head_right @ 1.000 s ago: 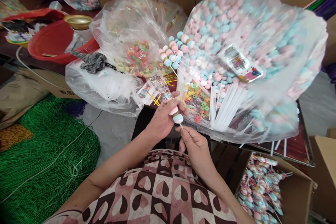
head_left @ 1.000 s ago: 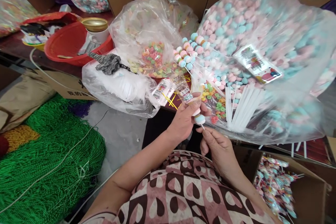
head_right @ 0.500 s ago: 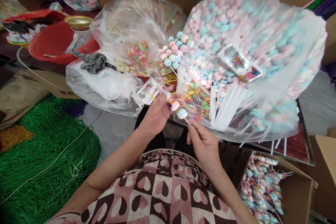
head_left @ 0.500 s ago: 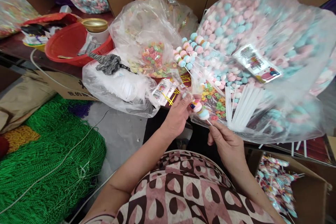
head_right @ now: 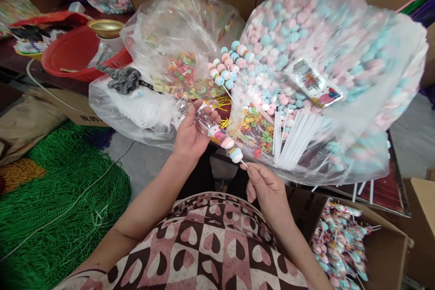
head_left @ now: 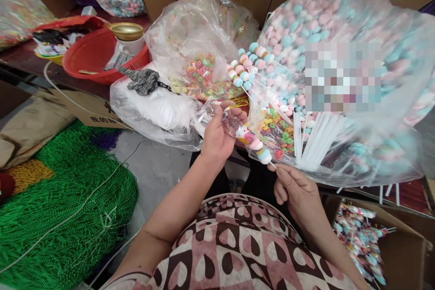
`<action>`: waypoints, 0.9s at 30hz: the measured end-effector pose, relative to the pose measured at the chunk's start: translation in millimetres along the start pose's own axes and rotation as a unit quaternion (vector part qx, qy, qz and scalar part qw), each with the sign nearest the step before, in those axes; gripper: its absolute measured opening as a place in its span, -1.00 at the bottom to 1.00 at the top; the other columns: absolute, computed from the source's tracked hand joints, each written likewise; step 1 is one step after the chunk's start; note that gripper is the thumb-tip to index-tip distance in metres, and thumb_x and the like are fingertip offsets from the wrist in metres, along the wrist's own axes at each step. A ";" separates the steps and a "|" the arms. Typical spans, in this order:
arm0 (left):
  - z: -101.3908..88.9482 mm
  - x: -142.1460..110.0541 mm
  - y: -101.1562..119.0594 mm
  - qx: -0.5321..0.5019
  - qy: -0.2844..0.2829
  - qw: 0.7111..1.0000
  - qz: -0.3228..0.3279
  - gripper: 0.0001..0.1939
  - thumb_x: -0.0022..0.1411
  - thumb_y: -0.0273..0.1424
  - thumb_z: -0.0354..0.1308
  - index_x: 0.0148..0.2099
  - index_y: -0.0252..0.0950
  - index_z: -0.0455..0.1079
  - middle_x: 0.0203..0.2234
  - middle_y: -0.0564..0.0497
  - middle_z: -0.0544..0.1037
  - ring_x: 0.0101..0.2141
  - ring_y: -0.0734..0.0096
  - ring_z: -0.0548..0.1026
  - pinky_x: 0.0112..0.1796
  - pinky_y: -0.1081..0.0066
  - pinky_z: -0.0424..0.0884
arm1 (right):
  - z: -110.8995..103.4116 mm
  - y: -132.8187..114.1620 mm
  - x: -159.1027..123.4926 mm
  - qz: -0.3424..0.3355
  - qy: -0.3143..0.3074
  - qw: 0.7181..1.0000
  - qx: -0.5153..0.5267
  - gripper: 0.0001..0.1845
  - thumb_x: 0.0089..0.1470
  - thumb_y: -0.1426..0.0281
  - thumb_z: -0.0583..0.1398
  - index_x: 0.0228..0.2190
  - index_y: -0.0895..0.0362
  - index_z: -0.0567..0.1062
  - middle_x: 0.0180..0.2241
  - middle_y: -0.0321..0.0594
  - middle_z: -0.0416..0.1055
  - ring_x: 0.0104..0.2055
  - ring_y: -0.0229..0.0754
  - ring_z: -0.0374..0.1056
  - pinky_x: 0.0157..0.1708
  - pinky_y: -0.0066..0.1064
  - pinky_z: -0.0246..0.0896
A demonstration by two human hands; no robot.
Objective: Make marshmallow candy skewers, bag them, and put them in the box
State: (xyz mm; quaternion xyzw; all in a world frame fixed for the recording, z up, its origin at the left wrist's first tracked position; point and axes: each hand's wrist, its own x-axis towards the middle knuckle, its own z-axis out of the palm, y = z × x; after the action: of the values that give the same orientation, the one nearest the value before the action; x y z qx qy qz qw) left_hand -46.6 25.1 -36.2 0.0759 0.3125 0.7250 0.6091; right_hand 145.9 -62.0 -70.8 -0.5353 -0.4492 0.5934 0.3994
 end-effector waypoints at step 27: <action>5.8 -32.2 -29.6 0.096 -0.032 0.994 -0.034 -0.63 0.10 -0.17 0.32 -0.11 -0.23 0.39 -0.57 0.16 0.45 -0.45 0.43 0.55 -0.37 0.44 0.39 | 22.0 -2.2 5.5 0.052 -0.045 0.995 0.072 -0.65 0.15 0.08 0.21 -0.30 0.13 0.52 -0.77 -0.49 0.13 -0.72 -0.34 0.08 -0.63 -0.47 -0.02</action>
State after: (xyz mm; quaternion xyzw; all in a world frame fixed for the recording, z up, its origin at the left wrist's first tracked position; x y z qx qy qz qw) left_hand -11.1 -0.9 -39.0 0.1466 0.3633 0.6679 0.6327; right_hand 123.5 -58.5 -69.7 -0.5003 -0.3944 0.6679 0.3847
